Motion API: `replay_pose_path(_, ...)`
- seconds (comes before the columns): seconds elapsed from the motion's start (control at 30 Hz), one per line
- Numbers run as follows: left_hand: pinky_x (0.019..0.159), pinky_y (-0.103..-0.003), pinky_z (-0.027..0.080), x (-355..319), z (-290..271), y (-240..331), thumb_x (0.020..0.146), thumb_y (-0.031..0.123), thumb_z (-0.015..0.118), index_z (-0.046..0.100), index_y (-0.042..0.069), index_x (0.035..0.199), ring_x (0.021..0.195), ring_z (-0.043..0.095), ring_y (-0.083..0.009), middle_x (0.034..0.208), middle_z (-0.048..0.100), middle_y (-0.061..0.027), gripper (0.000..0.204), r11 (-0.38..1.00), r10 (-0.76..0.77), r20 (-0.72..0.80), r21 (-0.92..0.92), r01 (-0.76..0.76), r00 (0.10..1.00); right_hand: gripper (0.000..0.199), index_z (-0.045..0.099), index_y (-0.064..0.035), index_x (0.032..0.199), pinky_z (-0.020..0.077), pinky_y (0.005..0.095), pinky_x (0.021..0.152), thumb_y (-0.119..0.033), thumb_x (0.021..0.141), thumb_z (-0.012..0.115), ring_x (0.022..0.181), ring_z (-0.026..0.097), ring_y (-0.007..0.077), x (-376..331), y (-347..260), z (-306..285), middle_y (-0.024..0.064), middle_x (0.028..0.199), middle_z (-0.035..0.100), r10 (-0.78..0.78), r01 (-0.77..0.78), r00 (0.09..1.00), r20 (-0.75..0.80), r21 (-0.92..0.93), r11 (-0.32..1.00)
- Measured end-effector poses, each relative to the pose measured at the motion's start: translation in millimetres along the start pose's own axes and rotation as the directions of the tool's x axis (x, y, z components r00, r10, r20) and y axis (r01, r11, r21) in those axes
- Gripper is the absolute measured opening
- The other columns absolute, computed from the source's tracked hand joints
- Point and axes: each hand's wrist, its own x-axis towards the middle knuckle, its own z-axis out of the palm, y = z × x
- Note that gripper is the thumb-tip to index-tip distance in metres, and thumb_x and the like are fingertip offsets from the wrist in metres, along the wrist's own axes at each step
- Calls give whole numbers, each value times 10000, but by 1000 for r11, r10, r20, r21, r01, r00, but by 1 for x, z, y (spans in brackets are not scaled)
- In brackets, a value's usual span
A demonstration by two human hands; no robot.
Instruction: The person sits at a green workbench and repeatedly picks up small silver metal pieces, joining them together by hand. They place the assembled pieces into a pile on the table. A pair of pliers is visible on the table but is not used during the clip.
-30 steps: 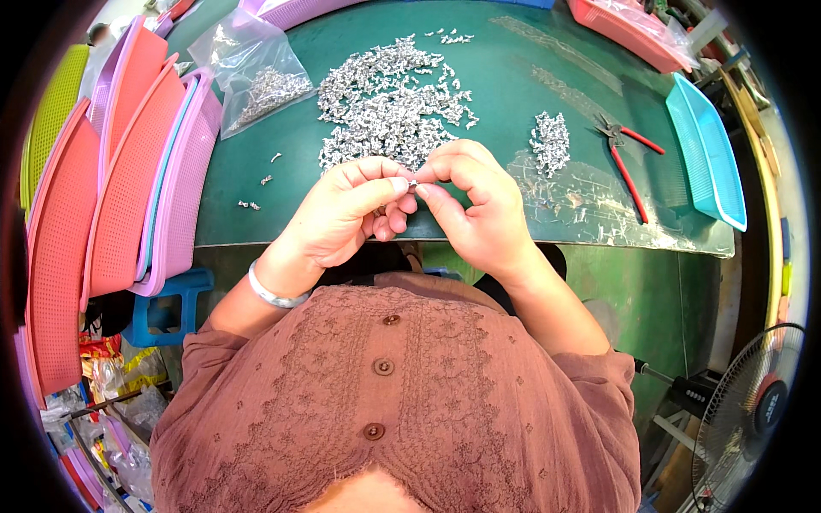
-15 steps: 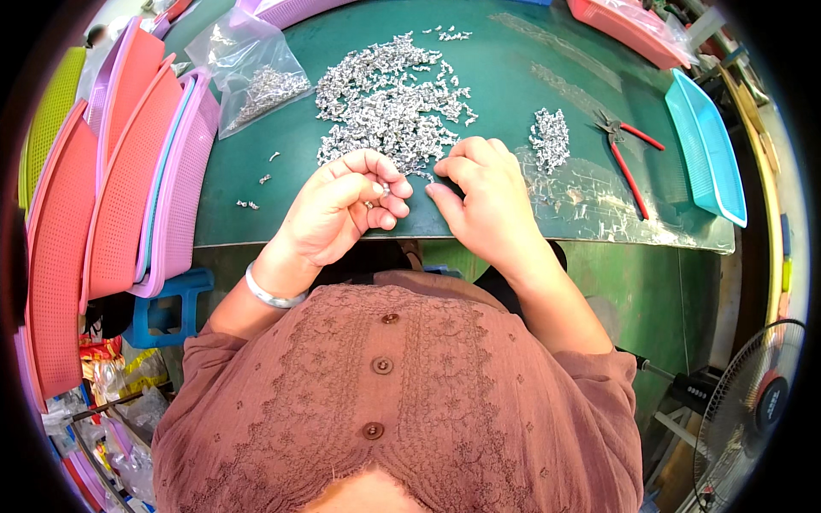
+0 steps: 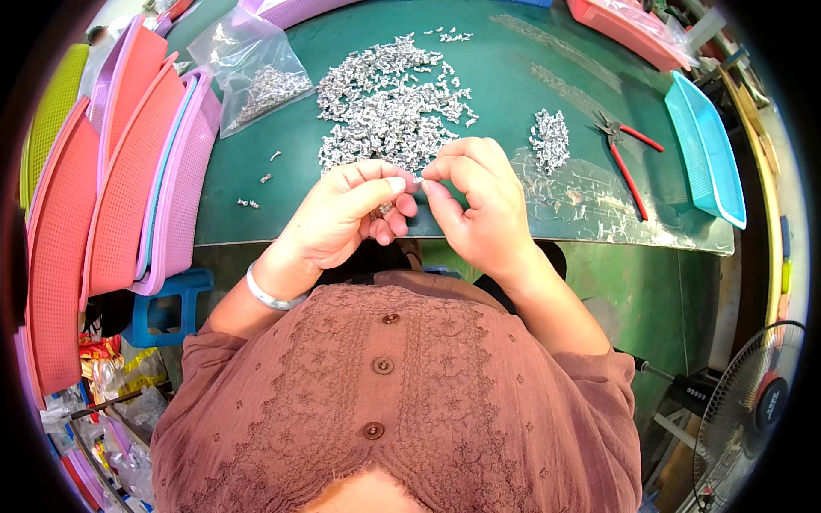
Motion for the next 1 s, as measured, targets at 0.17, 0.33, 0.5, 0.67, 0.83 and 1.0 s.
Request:
replay_pose_path(0.17, 509, -190, 479, 3, -2, -6, 891, 115, 558, 596, 29, 948, 611, 598, -89, 795, 631, -54, 110, 997, 66, 39, -32, -65, 997, 195, 606, -37, 850, 442, 325, 689, 34, 675, 654, 800, 545, 249, 0, -4, 2, 83, 850, 575, -9, 7, 1000, 21, 97, 995)
replay_pose_path(0.33, 510, -195, 479, 1, -2, -4, 884, 108, 568, 595, 31, 939, 607, 594, -94, 781, 626, -52, 98, 998, 60, 12, -16, -60, 998, 223, 611, -37, 917, 438, 340, 748, 17, 702, 636, 870, 530, 275, 4, 9, -4, 96, 918, 568, 9, -7, 999, 46, -54, 999)
replay_pose_path(0.5, 543, -223, 491, -1, -5, -4, 873, 64, 535, 589, 30, 943, 635, 598, -122, 788, 620, -63, 96, 998, 52, -12, -35, -52, 999, 217, 627, -53, 915, 414, 362, 787, 17, 712, 605, 898, 496, 288, 4, 14, -6, 94, 946, 543, 41, 21, 982, 182, -324, 946)
replay_pose_path(0.67, 606, -249, 510, -1, -11, -2, 832, 4, 471, 576, 1, 972, 708, 615, -152, 856, 624, -95, 175, 990, 82, 25, -115, -78, 996, 154, 623, -48, 853, 417, 358, 765, 3, 708, 618, 881, 497, 290, 3, 16, -15, 90, 917, 543, 58, -20, 982, 177, -206, 978)
replay_pose_path(0.83, 631, -254, 517, 1, -12, -3, 824, -5, 472, 571, -17, 965, 734, 620, -161, 872, 621, -102, 173, 988, 97, 38, -126, -92, 995, 97, 621, -39, 792, 416, 355, 738, -19, 700, 644, 835, 506, 273, 0, 15, -18, 76, 848, 549, 125, -78, 973, 196, -230, 970)
replay_pose_path(1.0, 614, -245, 515, 1, -10, -2, 830, 4, 500, 575, -10, 931, 716, 615, -150, 846, 614, -88, 127, 989, 84, 31, -125, -80, 996, 79, 626, -37, 764, 418, 357, 724, -43, 696, 666, 800, 516, 264, -2, 17, -12, 68, 814, 554, 112, -70, 976, 188, -216, 974)
